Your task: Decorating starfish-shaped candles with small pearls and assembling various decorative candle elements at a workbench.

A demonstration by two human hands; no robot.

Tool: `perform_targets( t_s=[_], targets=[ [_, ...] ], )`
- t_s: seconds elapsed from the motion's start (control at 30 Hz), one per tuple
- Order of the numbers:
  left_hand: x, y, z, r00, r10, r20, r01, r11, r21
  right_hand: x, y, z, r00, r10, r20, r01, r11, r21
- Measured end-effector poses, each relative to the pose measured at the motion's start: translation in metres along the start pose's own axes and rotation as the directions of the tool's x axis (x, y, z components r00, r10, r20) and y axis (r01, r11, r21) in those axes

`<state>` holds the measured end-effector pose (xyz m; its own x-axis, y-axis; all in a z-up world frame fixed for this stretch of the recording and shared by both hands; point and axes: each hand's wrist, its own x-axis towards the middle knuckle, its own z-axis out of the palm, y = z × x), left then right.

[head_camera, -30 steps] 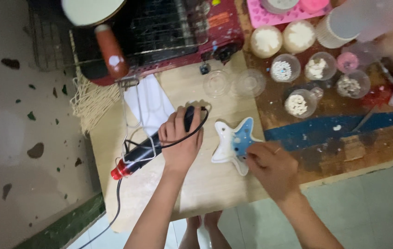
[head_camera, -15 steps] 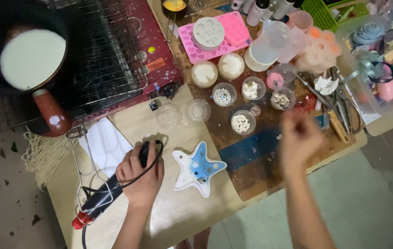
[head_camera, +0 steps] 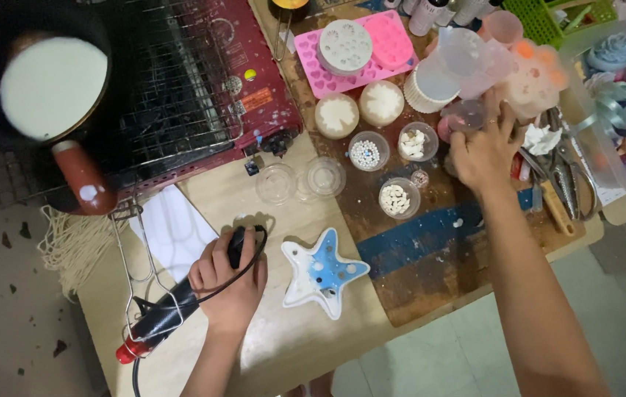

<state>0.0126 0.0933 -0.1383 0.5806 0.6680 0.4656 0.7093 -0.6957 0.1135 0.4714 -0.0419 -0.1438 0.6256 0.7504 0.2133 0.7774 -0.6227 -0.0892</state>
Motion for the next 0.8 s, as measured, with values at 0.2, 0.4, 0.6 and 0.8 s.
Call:
perform_targets(
  t_s=[0.2, 0.4, 0.6, 0.8],
  targets=[
    [-0.002, -0.001, 0.001, 1.0, 0.003, 0.005, -0.003, 1.0, -0.001, 0.017, 0.027, 0.012, 0.96, 0.208, 0.187, -0.222, 0.973, 0.062],
    [-0.003, -0.002, 0.003, 1.0, 0.013, 0.002, -0.013, 1.0, 0.009, 0.019, 0.04, -0.016, 0.885, 0.443, 0.142, -0.385, 0.527, 0.758],
    [-0.004, -0.001, 0.004, 1.0, 0.011, -0.007, -0.011, 1.0, 0.008, 0.003, 0.079, -0.024, 0.781, 0.465, 0.417, -0.512, 0.094, 0.854],
    [-0.003, -0.002, 0.004, 1.0, 0.017, 0.01, -0.017, 1.0, -0.005, -0.064, -0.027, -0.11, 0.76, 0.28, 0.587, -0.575, -0.132, 0.807]
  ],
)
